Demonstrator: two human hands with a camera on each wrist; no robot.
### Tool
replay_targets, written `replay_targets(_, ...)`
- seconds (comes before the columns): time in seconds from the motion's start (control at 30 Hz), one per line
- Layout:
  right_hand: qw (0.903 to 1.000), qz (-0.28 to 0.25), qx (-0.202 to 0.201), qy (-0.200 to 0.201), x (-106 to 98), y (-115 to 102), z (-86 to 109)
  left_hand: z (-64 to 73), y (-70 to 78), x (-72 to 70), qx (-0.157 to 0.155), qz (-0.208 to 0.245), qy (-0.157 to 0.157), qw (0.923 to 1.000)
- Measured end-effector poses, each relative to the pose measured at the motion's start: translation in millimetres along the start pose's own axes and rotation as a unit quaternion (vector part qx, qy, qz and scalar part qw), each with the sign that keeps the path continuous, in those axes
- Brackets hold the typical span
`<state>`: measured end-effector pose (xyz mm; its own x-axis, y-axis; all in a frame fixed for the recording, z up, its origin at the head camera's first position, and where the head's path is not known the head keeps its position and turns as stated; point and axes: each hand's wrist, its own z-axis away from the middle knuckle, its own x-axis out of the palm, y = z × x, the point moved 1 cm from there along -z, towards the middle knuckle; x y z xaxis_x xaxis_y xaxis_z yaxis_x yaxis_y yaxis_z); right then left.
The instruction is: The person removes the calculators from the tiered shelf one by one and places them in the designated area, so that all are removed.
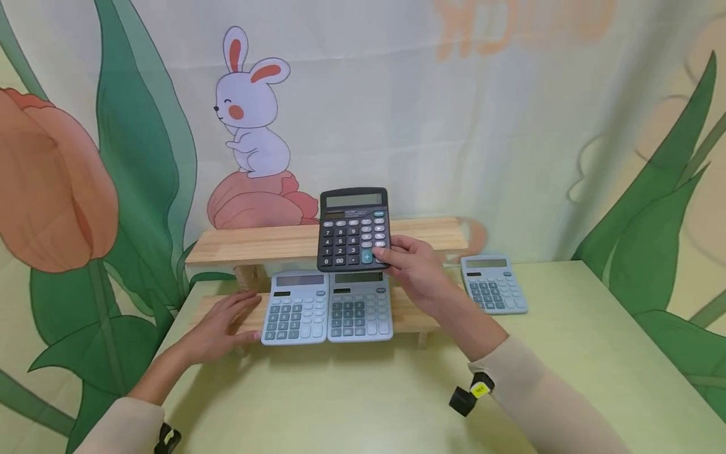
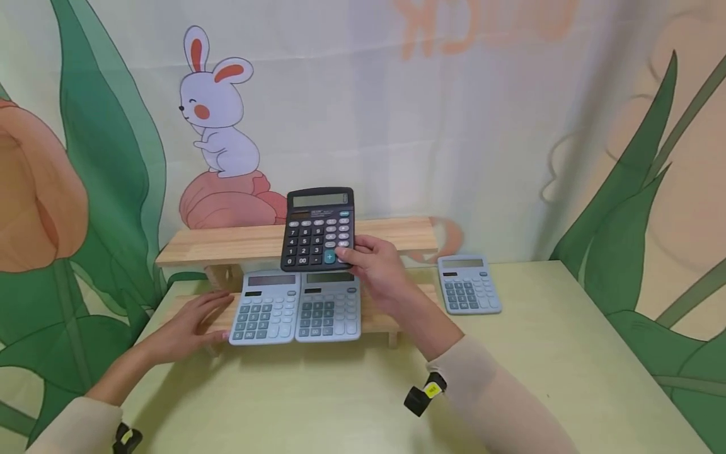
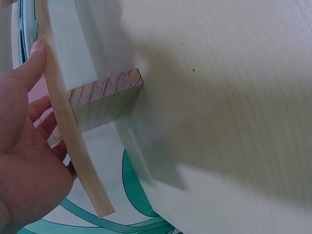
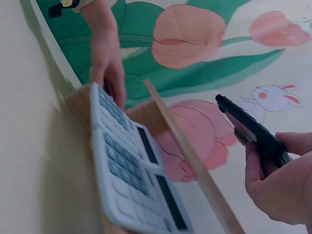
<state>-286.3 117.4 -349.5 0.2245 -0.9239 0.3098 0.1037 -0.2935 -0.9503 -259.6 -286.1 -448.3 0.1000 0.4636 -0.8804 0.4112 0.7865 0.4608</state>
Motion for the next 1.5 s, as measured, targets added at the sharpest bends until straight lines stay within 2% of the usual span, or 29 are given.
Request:
replay_targets(0.23, 0.9997, 0.017, -0.016, 0.011, -51.0, -23.2, 15.3, -5.3, 1.2, -3.0, -0.003, -0.008, -0.003, 1.0000)
replay_targets(0.4, 0.9990, 0.024, -0.011, 0.036, -84.9, -31.9, 29.2, -7.9, 2.5, -4.2, -0.005, -0.011, -0.004, 0.9999)
replay_targets(0.6, 0.9970, 0.054, -0.002, 0.057, -112.8, -44.1, 41.8, -6.9, 4.1, -0.5, -0.005, -0.003, -0.002, 1.0000)
replay_targets(0.8, 0.9961, 0.054, -0.007, 0.070, -146.9, -55.4, 49.1, -5.1, 3.8, 0.1, -0.008, -0.006, 0.001, 1.0000)
replay_targets(0.93, 0.9947, 0.058, -0.029, 0.079, -180.2, -55.7, 54.4, -4.4, 4.3, -1.1, -0.007, -0.005, 0.003, 1.0000)
replay_targets(1.1, 0.9943, 0.016, -0.064, 0.084, -221.8, -54.4, 62.7, -2.6, 3.2, 0.1, -0.009, -0.003, 0.004, 0.9999)
replay_targets(1.27, 0.9937, 0.000, -0.062, 0.094, -258.4, -53.3, 69.9, -1.4, -0.1, 1.4, -0.012, -0.003, 0.004, 0.9999)
replay_targets(1.5, 0.9894, 0.042, -0.039, 0.134, -308.6, -36.1, 76.0, -0.6, -2.1, 1.3, -0.007, -0.003, 0.002, 1.0000)
